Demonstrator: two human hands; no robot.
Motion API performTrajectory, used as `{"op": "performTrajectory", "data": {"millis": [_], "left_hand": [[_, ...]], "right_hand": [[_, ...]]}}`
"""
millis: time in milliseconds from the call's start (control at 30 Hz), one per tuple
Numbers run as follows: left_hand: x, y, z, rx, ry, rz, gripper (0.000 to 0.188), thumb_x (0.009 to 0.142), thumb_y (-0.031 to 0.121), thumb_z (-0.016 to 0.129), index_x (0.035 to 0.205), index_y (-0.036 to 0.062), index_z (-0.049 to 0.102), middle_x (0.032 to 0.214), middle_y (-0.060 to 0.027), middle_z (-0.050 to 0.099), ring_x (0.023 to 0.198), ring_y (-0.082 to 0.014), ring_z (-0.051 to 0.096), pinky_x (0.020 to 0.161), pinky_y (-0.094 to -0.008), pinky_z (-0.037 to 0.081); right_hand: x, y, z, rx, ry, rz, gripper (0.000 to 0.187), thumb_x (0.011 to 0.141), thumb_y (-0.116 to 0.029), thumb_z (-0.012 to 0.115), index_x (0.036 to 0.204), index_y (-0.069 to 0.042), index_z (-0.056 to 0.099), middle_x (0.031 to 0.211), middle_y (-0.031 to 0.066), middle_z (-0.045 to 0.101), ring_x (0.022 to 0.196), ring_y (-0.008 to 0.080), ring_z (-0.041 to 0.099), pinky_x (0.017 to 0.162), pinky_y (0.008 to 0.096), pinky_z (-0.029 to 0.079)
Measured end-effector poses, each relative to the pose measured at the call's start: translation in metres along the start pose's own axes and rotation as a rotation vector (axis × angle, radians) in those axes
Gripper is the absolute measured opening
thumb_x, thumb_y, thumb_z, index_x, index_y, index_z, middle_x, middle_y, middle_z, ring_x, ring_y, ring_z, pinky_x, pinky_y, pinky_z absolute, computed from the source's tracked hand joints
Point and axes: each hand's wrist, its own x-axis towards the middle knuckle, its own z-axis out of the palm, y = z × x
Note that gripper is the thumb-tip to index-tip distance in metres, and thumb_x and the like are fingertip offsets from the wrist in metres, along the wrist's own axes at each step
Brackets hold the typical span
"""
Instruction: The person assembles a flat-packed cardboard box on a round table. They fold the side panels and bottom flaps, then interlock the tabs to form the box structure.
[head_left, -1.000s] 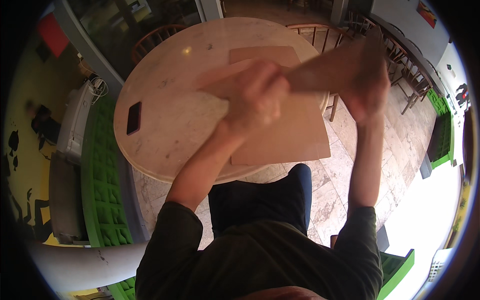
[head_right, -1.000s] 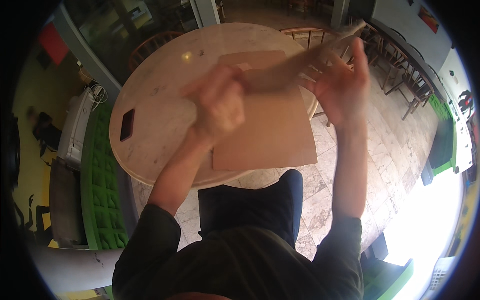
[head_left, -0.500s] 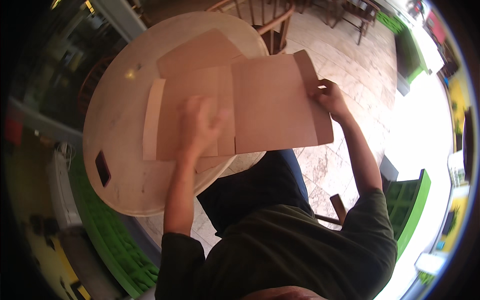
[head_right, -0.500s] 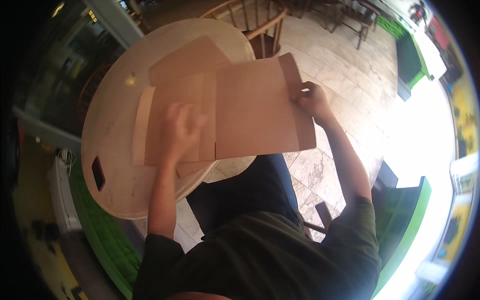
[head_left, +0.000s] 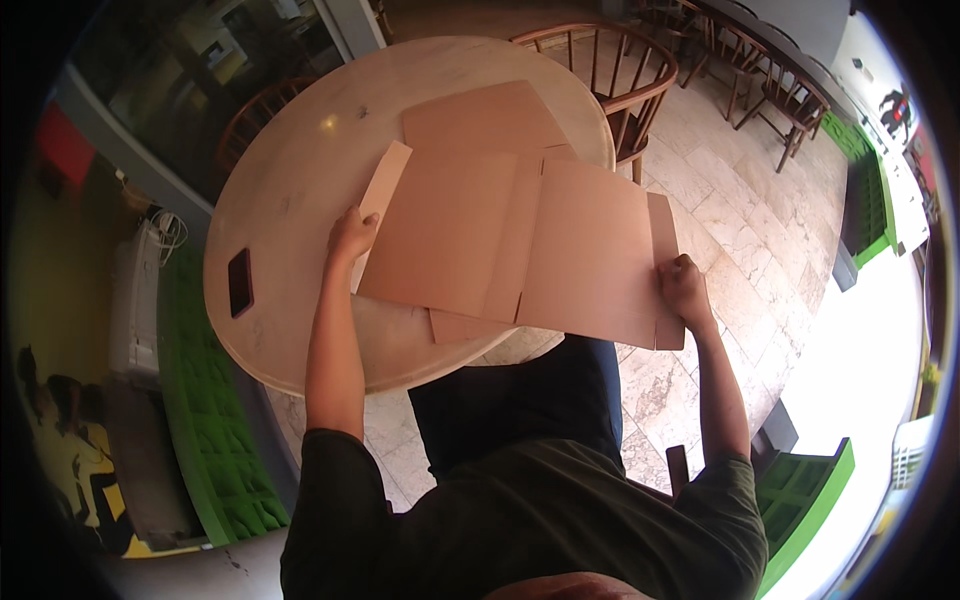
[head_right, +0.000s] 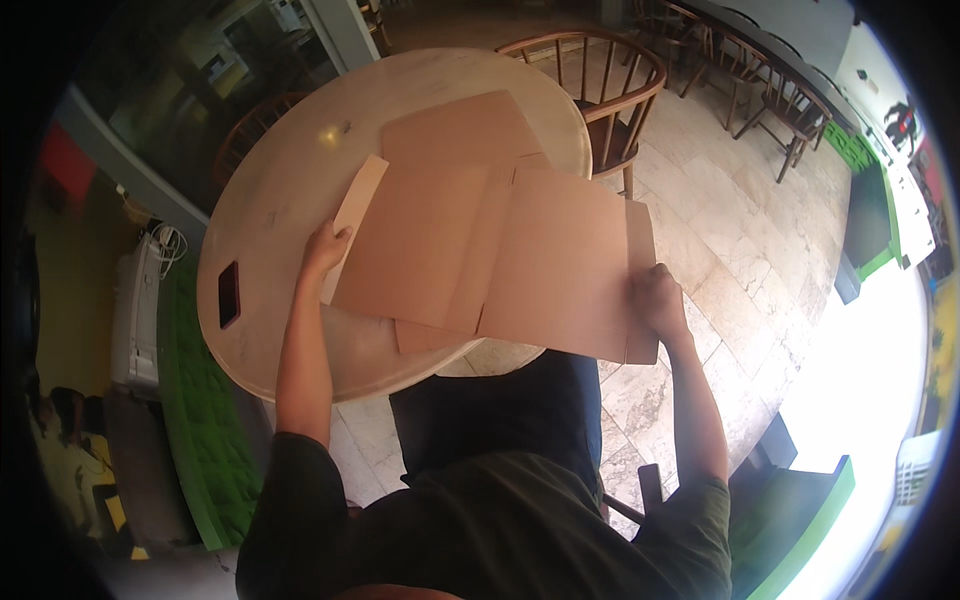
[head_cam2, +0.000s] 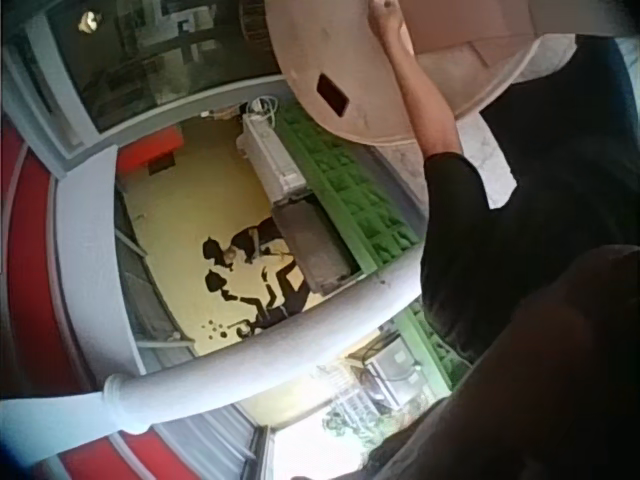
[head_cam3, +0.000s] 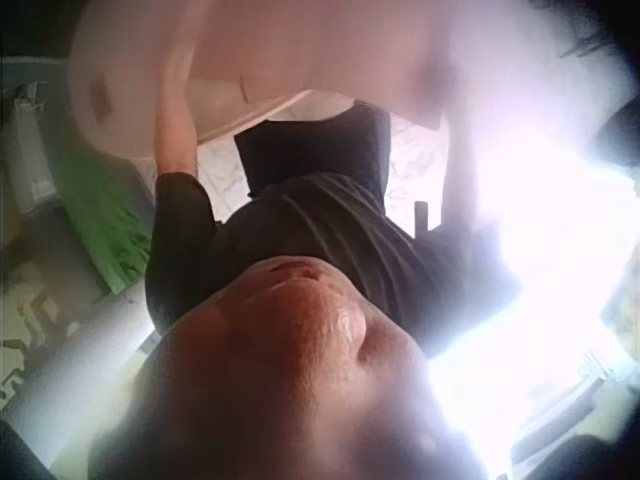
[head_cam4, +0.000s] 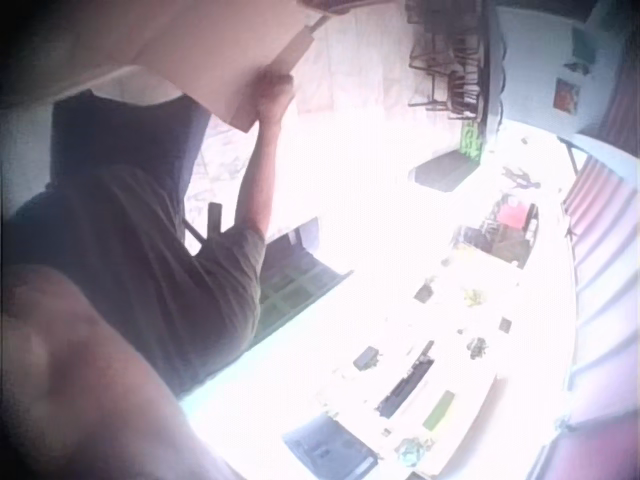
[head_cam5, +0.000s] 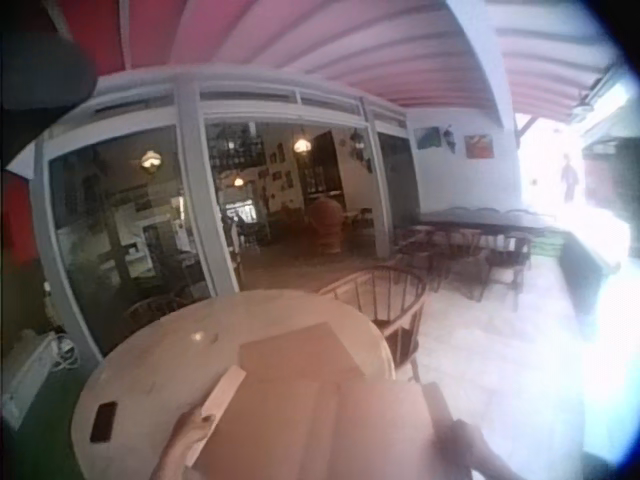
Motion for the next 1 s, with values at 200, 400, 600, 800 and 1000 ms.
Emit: {"op": "performTrajectory", "data": {"millis": [200, 400, 600, 800, 1000], "left_hand": [[-0.024, -0.005, -0.022, -0.352, 0.108, 0.047, 0.042, 0.108, 0.02, 0.058, 0.141, -0.0072, 0.057, 0.136, -0.0244, 0.068, 0.129, -0.033, 0.065, 0.109, -0.0417, 0.049], [-0.041, -0.041, -0.098, -0.583, 0.18, 0.096, 0.04, 0.108, 0.013, 0.058, 0.142, -0.007, 0.056, 0.134, -0.0197, 0.067, 0.12, -0.0271, 0.066, 0.104, -0.0374, 0.049], [-0.045, -0.085, -0.097, -0.436, 0.252, -0.233, 0.047, 0.105, 0.011, 0.058, 0.15, -0.0017, 0.053, 0.141, -0.0203, 0.065, 0.129, -0.029, 0.064, 0.11, -0.0378, 0.049], [-0.044, -0.106, -0.037, 0.173, 0.208, -0.317, 0.063, 0.105, 0.018, 0.056, 0.163, 0.0025, 0.036, 0.151, -0.02, 0.061, 0.139, -0.0303, 0.06, 0.115, -0.0423, 0.05], [-0.039, -0.102, -0.036, 0.187, 0.089, -0.373, 0.072, 0.105, 0.03, 0.061, 0.165, 0.0037, 0.032, 0.153, -0.0219, 0.056, 0.143, -0.032, 0.055, 0.115, -0.0481, 0.05]], "right_hand": [[0.022, -0.041, -0.045, 0.103, 0.007, 0.041, 0.021, 0.093, -0.008, 0.069, 0.111, 0.0, 0.059, 0.091, 0.0285, 0.074, 0.089, 0.0495, 0.073, 0.073, 0.0518, 0.057], [0.074, -0.107, -0.042, 0.162, 0.109, -0.333, 0.032, 0.094, -0.009, 0.068, 0.122, 0.001, 0.058, 0.094, 0.0296, 0.074, 0.089, 0.0508, 0.072, 0.075, 0.0543, 0.057], [0.168, -0.13, 0.07, 0.065, -0.019, -0.39, 0.03, 0.093, -0.015, 0.072, 0.114, 0.003, 0.061, 0.089, 0.0323, 0.071, 0.091, 0.0515, 0.071, 0.075, 0.0564, 0.055], [0.191, -0.086, 0.135, -0.169, -0.13, -0.458, 0.031, 0.094, -0.02, 0.069, 0.111, 0.005, 0.063, 0.09, 0.0329, 0.071, 0.094, 0.0511, 0.071, 0.082, 0.0566, 0.057], [0.186, -0.09, 0.122, -0.256, -0.221, -0.462, 0.031, 0.094, -0.016, 0.066, 0.117, 0.005, 0.066, 0.099, 0.0306, 0.074, 0.096, 0.0503, 0.072, 0.089, 0.0546, 0.058]]}}
